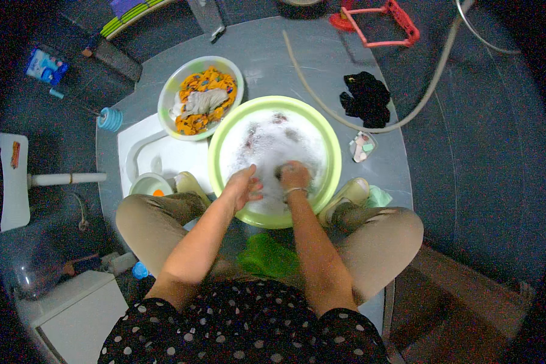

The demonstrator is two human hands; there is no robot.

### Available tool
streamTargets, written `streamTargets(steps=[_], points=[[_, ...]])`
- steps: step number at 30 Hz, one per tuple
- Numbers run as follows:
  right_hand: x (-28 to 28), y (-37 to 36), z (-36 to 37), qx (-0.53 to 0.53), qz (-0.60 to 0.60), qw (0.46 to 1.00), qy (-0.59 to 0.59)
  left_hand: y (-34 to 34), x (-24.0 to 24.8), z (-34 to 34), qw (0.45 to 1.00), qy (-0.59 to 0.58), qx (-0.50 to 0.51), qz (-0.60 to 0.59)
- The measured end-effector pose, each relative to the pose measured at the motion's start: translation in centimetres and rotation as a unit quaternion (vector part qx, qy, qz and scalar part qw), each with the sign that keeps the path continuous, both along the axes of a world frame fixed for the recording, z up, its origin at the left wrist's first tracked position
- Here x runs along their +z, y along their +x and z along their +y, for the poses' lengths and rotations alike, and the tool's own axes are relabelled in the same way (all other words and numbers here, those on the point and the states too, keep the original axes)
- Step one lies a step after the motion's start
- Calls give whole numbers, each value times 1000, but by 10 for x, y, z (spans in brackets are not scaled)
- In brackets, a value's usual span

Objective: The person washes several items of clothing by hand in a basin of soapy water. They rub and scrub a yellow patterned garment, then rinse and wring it before moving on to a white garment, repeating the scrubbing and wringing actions.

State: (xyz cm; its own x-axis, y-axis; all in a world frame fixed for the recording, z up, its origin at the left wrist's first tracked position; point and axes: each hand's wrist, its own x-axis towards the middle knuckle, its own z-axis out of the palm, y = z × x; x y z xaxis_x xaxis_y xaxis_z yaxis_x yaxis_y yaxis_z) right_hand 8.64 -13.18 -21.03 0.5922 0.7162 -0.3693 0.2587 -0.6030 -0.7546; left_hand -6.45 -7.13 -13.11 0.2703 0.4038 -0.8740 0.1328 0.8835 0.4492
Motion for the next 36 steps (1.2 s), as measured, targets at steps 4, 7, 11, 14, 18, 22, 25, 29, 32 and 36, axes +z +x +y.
streamTargets(steps=[4,7,11,14,18,22,25,29,32,36], points=[[84,-63,5,36,-111,979,165,8,-25,-19,972,-71,45,-221],[114,-90,-11,89,-129,966,205,5,2,-26,951,-31,108,-287],[154,-105,-17,176,50,963,197,-6,4,-16,931,-33,117,-344],[135,-105,-6,102,86,963,232,-9,-17,-17,931,-21,120,-344],[96,-91,2,6,76,972,222,3,-34,-24,953,41,140,-267],[65,-56,4,42,-131,984,110,10,-21,-18,987,1,123,-100],[31,-26,-1,-37,-27,996,72,22,11,-32,989,53,87,-104],[17,-34,7,-260,553,777,152,16,-2,-40,993,115,24,-34],[30,-45,-4,-130,299,940,101,22,35,-39,999,-10,25,-42],[108,-83,-9,-63,-24,984,166,2,25,-24,930,-155,163,-289]])
